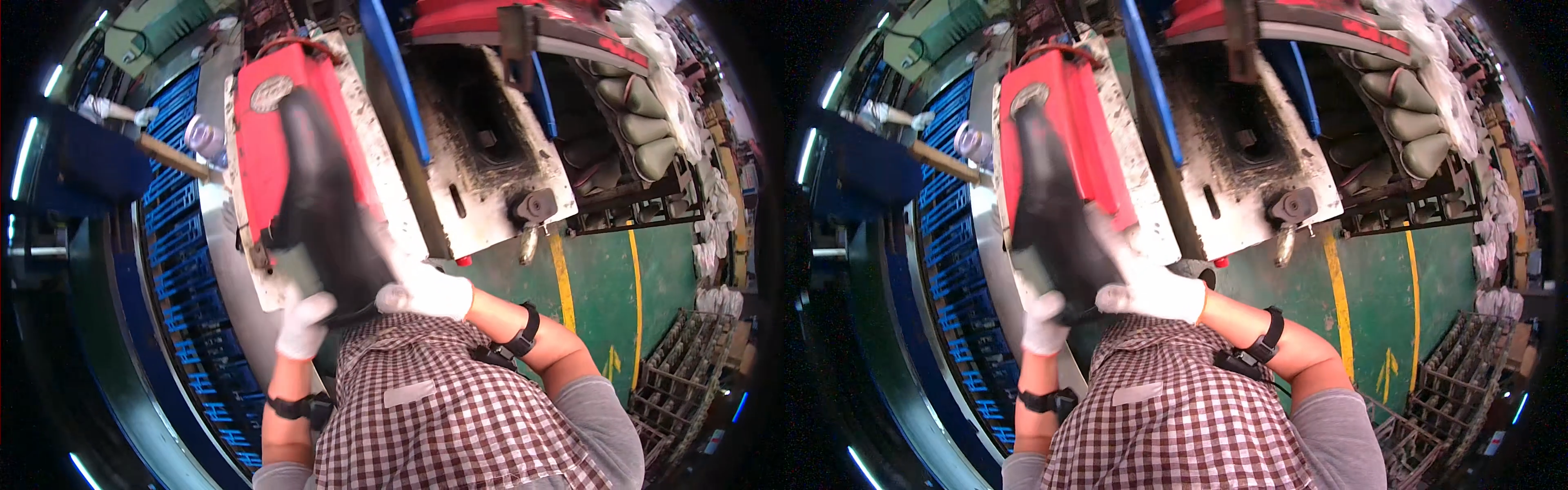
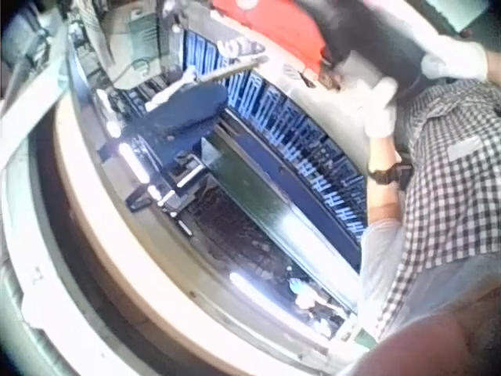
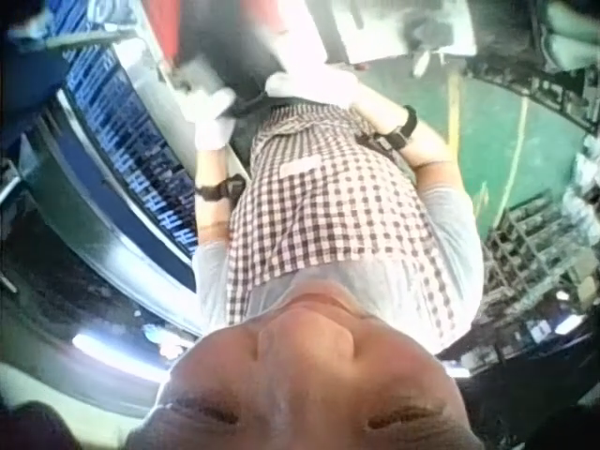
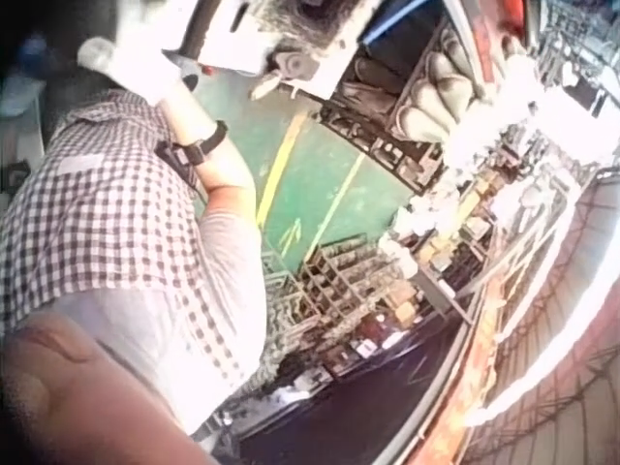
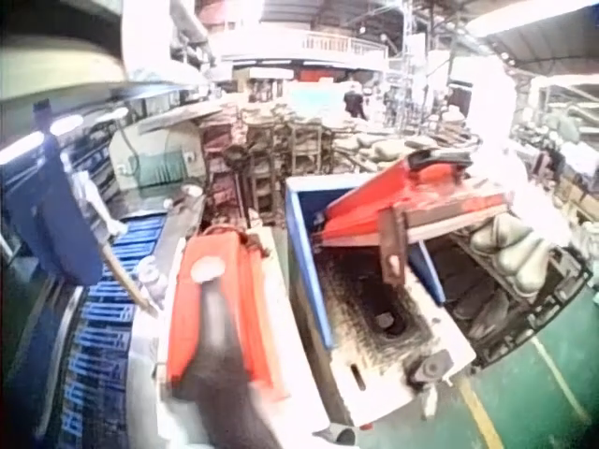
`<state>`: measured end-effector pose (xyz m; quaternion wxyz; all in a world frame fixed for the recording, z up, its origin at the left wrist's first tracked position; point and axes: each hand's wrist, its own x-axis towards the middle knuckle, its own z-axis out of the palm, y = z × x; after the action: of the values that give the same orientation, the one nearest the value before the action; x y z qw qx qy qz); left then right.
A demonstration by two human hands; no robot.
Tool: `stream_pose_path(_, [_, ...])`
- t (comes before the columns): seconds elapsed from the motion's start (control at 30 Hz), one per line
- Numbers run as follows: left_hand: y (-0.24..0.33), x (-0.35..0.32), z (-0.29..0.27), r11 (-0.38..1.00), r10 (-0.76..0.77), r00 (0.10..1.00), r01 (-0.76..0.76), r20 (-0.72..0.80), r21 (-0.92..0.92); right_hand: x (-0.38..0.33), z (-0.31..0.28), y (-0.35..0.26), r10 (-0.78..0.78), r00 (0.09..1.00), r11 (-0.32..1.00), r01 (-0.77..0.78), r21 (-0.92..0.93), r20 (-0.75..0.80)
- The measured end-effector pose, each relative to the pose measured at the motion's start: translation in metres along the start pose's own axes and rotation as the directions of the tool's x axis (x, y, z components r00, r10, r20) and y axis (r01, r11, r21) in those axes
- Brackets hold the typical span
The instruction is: Operating industrial pneumatic presses to bond shoe uppers and soles during footwear assembly.
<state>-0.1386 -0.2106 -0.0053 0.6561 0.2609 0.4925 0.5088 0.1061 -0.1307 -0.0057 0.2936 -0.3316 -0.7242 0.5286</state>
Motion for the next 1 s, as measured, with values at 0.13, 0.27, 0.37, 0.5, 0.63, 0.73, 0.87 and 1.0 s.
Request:
stream_pose_path(0.13, [0.022,0.065,0.087,0.854,0.229,0.952,-0.296,0.201,0.428,-0.009,-0.060,0.009,0.292,0.906,0.876,-0.126,0.465,-0.305])
stream_pose_path(0.27, [0.082,0.084,0.123,0.701,0.474,0.836,-0.549,0.278,0.454,0.008,-0.127,0.028,0.198,0.820,0.843,-0.422,-0.333,-0.537])
stream_pose_path(0.37, [0.130,0.108,0.140,0.614,0.596,0.750,-0.656,0.287,0.439,0.036,-0.151,0.043,0.076,0.867,0.609,-0.432,-0.665,-0.493])
stream_pose_path(0.5, [0.183,0.118,0.157,0.549,0.693,0.652,-0.754,0.307,0.362,0.056,-0.159,0.063,0.153,0.765,0.663,-0.549,-0.510,-0.625])
stream_pose_path(0.63, [0.216,0.124,0.175,0.387,0.750,0.548,-0.818,0.370,0.426,0.056,-0.168,0.080,0.144,0.655,0.668,-0.618,-0.416,-0.741])
stream_pose_path(0.73, [0.233,0.137,0.198,0.411,0.704,0.541,-0.839,0.460,0.357,0.062,-0.171,0.089,0.067,0.643,0.629,-0.621,-0.467,-0.763])
stream_pose_path(0.87, [0.252,0.149,0.244,0.389,0.520,0.549,-0.834,0.654,0.390,0.074,-0.152,0.103,0.072,0.728,0.506,-0.616,-0.604,-0.682])
stream_pose_path(1.0, [0.261,0.171,0.292,0.234,0.402,0.508,-0.861,0.762,0.451,0.072,-0.154,0.113,0.148,0.690,0.483,-0.675,-0.557,-0.708])
